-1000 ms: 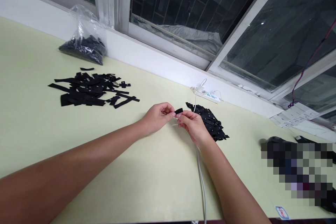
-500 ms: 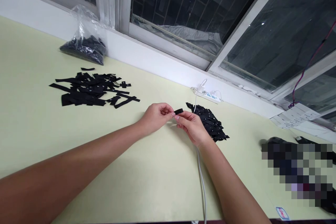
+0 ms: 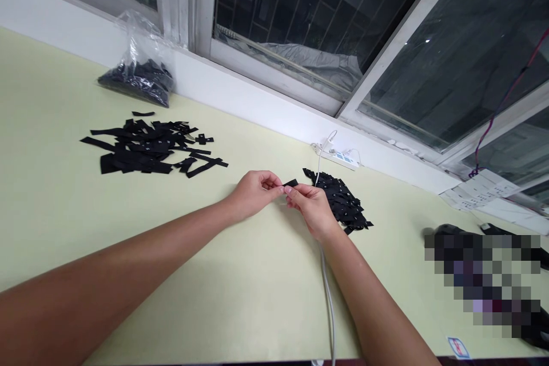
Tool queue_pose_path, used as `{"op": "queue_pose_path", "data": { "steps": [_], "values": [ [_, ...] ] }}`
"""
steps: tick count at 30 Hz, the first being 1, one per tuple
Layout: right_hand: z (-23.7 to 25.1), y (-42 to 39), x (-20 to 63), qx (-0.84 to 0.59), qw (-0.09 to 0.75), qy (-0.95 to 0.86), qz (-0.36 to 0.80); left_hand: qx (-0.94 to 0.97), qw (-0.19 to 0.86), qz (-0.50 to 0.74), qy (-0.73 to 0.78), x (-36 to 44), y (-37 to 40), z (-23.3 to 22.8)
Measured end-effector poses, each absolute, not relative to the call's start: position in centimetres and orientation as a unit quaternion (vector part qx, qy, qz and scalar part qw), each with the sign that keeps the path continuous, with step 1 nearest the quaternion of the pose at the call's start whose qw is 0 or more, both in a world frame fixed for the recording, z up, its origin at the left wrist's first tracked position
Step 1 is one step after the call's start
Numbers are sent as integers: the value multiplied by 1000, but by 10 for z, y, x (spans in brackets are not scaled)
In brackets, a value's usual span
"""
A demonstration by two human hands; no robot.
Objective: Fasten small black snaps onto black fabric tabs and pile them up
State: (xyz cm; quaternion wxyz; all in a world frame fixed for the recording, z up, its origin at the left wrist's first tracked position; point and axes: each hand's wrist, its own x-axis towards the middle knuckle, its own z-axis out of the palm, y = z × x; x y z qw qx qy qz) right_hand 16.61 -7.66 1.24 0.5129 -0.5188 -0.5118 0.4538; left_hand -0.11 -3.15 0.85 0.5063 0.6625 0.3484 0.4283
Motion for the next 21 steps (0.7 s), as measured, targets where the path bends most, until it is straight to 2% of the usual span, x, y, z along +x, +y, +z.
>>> {"op": "queue_pose_path", "data": {
  "steps": [8,21],
  "values": [
    [13,-78,165,-512,518,-502,467,707,475,428,303,-1,-31,6],
    [15,-72,170,-534,521,-512,427,690,492,436,303,3,-30,1]
  ]
}}
